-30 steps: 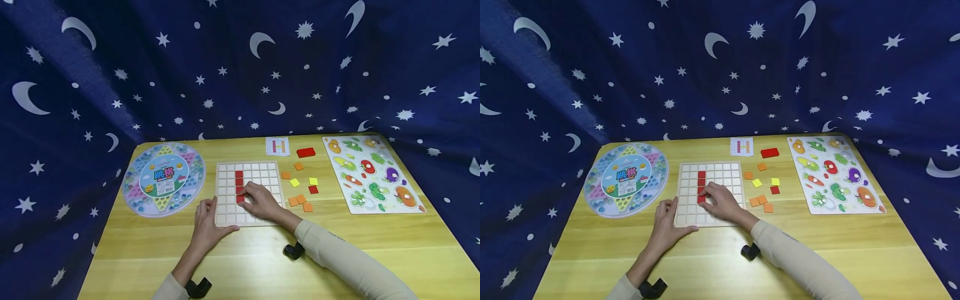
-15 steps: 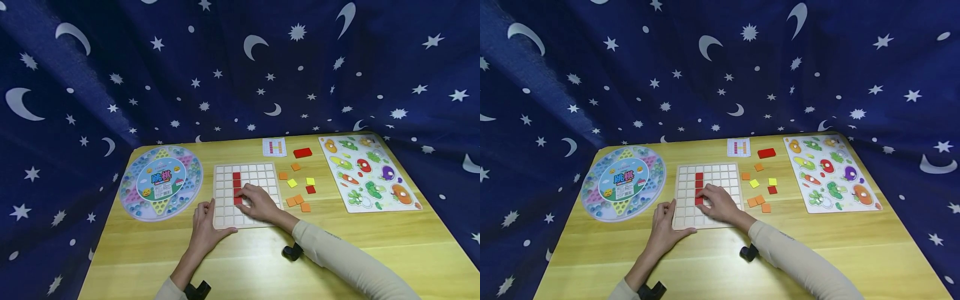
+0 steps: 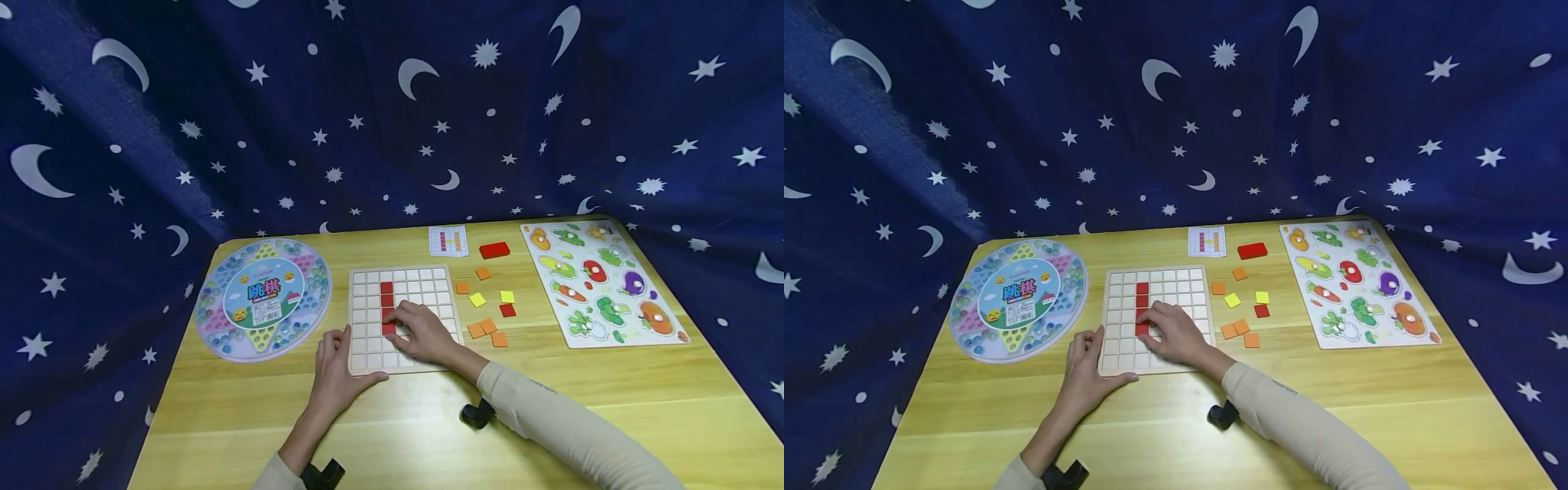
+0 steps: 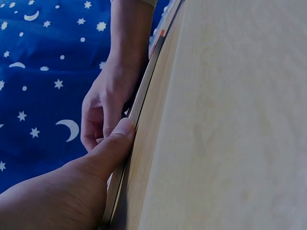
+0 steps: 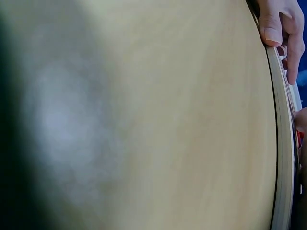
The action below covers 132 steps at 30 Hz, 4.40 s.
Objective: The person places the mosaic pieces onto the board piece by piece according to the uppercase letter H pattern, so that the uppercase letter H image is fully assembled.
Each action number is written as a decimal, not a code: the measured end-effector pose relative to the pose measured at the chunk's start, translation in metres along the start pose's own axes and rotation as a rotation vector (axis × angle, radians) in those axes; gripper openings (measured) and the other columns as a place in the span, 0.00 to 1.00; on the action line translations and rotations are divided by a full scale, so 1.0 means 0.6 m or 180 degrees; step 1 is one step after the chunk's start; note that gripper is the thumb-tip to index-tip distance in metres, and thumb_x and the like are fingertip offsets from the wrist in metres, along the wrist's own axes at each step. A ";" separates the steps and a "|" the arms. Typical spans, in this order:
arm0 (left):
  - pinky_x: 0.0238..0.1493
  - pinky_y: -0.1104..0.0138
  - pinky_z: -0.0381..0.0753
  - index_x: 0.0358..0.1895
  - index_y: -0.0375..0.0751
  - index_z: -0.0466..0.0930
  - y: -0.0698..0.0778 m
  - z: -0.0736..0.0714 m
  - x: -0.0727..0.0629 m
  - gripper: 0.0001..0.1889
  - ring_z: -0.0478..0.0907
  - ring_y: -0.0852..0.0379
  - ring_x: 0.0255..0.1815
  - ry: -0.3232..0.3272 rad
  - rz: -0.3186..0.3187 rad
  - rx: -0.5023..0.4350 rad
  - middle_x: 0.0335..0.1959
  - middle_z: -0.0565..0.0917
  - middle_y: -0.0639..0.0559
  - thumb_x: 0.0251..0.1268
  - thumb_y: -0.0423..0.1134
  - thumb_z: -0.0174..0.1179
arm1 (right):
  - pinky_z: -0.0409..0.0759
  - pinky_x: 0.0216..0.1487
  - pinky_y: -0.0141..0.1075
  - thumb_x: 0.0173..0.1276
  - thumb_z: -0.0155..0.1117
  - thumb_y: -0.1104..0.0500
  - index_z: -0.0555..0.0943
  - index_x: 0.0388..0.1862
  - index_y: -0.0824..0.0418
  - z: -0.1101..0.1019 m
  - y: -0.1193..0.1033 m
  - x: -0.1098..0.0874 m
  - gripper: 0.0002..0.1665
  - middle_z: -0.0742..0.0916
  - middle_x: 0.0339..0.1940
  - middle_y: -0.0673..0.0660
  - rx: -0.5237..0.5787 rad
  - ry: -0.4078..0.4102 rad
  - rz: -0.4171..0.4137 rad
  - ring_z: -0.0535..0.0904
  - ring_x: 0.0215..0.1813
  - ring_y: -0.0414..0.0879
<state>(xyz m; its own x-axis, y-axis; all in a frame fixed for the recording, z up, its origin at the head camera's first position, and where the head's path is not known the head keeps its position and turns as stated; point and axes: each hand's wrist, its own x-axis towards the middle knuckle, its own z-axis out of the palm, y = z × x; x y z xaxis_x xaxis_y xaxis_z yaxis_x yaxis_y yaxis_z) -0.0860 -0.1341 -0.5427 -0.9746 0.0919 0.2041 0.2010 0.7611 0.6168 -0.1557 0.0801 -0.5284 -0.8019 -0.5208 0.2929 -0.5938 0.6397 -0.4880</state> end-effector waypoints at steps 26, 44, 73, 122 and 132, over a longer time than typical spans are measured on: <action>0.48 0.59 0.63 0.73 0.42 0.63 0.001 0.000 -0.001 0.61 0.61 0.51 0.47 0.0030 0.0041 -0.0032 0.49 0.66 0.45 0.29 0.65 0.78 | 0.73 0.41 0.37 0.63 0.69 0.51 0.83 0.48 0.51 -0.002 0.001 -0.003 0.15 0.80 0.35 0.45 0.0032 0.0033 -0.0046 0.72 0.36 0.38; 0.51 0.56 0.63 0.72 0.40 0.64 -0.001 0.001 -0.002 0.61 0.63 0.49 0.49 0.0097 0.0113 -0.0038 0.51 0.67 0.43 0.29 0.62 0.80 | 0.74 0.39 0.31 0.63 0.70 0.61 0.83 0.42 0.57 -0.071 0.037 -0.047 0.09 0.80 0.34 0.47 0.0561 0.0333 -0.0015 0.73 0.36 0.37; 0.55 0.52 0.61 0.73 0.35 0.62 -0.001 -0.002 -0.007 0.63 0.63 0.47 0.51 0.0024 0.0107 -0.0101 0.52 0.67 0.41 0.30 0.63 0.80 | 0.62 0.38 0.25 0.56 0.74 0.67 0.82 0.45 0.66 -0.154 0.174 -0.200 0.17 0.76 0.37 0.59 -0.0066 0.1224 0.1033 0.66 0.35 0.45; 0.53 0.55 0.61 0.72 0.36 0.63 -0.007 0.004 -0.005 0.63 0.62 0.48 0.49 0.0089 0.0175 -0.0047 0.50 0.67 0.43 0.28 0.62 0.80 | 0.64 0.34 0.30 0.61 0.72 0.62 0.83 0.43 0.63 -0.171 0.186 -0.181 0.11 0.77 0.32 0.53 -0.0050 0.0666 0.0963 0.67 0.32 0.42; 0.52 0.55 0.61 0.72 0.39 0.63 -0.005 0.003 -0.004 0.62 0.62 0.49 0.48 0.0094 0.0171 -0.0059 0.49 0.67 0.44 0.28 0.63 0.80 | 0.63 0.34 0.30 0.63 0.71 0.62 0.83 0.43 0.62 -0.172 0.182 -0.180 0.11 0.77 0.33 0.54 -0.0027 0.0643 0.1039 0.66 0.32 0.42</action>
<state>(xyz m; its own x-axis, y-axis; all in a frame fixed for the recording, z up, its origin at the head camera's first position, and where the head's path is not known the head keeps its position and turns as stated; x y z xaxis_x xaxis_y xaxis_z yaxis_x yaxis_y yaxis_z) -0.0842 -0.1355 -0.5468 -0.9591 0.1133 0.2595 0.2551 0.7435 0.6182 -0.1405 0.2645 -0.5286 -0.9454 -0.1674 0.2798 -0.3048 0.7587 -0.5757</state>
